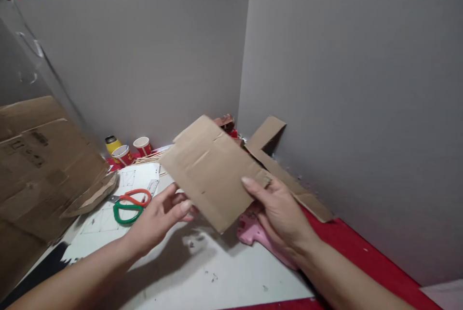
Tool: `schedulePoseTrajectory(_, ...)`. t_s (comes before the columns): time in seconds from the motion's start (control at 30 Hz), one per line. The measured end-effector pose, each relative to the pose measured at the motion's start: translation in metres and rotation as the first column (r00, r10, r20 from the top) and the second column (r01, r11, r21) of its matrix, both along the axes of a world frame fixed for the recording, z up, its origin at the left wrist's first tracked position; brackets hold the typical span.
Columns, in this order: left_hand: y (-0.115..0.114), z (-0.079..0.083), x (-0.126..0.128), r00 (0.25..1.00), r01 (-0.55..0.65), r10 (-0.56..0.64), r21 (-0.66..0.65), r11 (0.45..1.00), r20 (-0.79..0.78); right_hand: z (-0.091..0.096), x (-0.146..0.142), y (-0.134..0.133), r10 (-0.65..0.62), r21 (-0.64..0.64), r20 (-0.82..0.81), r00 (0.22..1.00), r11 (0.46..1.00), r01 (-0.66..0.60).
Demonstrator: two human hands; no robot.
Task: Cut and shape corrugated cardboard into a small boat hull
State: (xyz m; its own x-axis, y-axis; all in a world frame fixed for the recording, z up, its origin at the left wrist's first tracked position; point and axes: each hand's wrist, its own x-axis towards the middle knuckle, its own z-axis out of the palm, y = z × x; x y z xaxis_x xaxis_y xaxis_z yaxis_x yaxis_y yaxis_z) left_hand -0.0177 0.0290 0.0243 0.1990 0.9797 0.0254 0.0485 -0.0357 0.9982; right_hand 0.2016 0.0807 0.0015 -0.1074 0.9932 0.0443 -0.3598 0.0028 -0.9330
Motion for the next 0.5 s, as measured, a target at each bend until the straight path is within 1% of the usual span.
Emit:
schedulePoseTrajectory(0.07, 0.016, 0.0, 0.018, 0.99, -0.032, 0.03, 0.017, 0.999, 0.135, -0.001, 0.001, 0.0, 0.093, -0.055, -0.045, 0.995, 0.994, -0.095)
schedulePoseTrajectory(0.1, 0.024, 0.0, 0.022, 0.982, -0.055, 0.052, 0.007, 0.998, 0.18, -0.001, 0.003, 0.003, 0.131, -0.076, -0.056, 0.99, 0.988, -0.135)
schedulePoseTrajectory(0.17, 0.037, -0.001, 0.023, 0.97, -0.072, 0.078, -0.032, 0.997, 0.231, 0.0, 0.011, 0.01, 0.185, -0.073, -0.017, 0.983, 0.98, -0.186)
schedulePoseTrajectory(0.23, 0.046, -0.004, 0.016, 0.969, -0.019, 0.036, -0.072, 0.997, 0.245, 0.002, 0.019, 0.018, 0.191, -0.034, 0.02, 0.981, 0.981, -0.19)
schedulePoseTrajectory(0.3, 0.05, -0.009, 0.009, 0.964, 0.061, -0.033, -0.097, 0.993, 0.265, 0.002, 0.024, 0.021, 0.201, 0.003, 0.036, 0.979, 0.98, -0.201)
schedulePoseTrajectory(0.37, 0.05, -0.015, 0.004, 0.95, 0.152, -0.114, -0.11, 0.982, 0.29, 0.001, 0.022, 0.018, 0.275, -0.025, 0.051, 0.96, 0.962, -0.274)
schedulePoseTrajectory(0.43, 0.047, -0.021, 0.002, 0.938, 0.227, -0.185, -0.115, 0.967, 0.292, -0.003, 0.017, 0.013, 0.373, -0.081, 0.058, 0.926, 0.926, -0.368)
schedulePoseTrajectory(0.5, 0.046, -0.025, 0.002, 0.934, 0.273, -0.233, -0.122, 0.954, 0.27, -0.007, 0.011, 0.006, 0.411, -0.114, 0.042, 0.911, 0.908, -0.404)
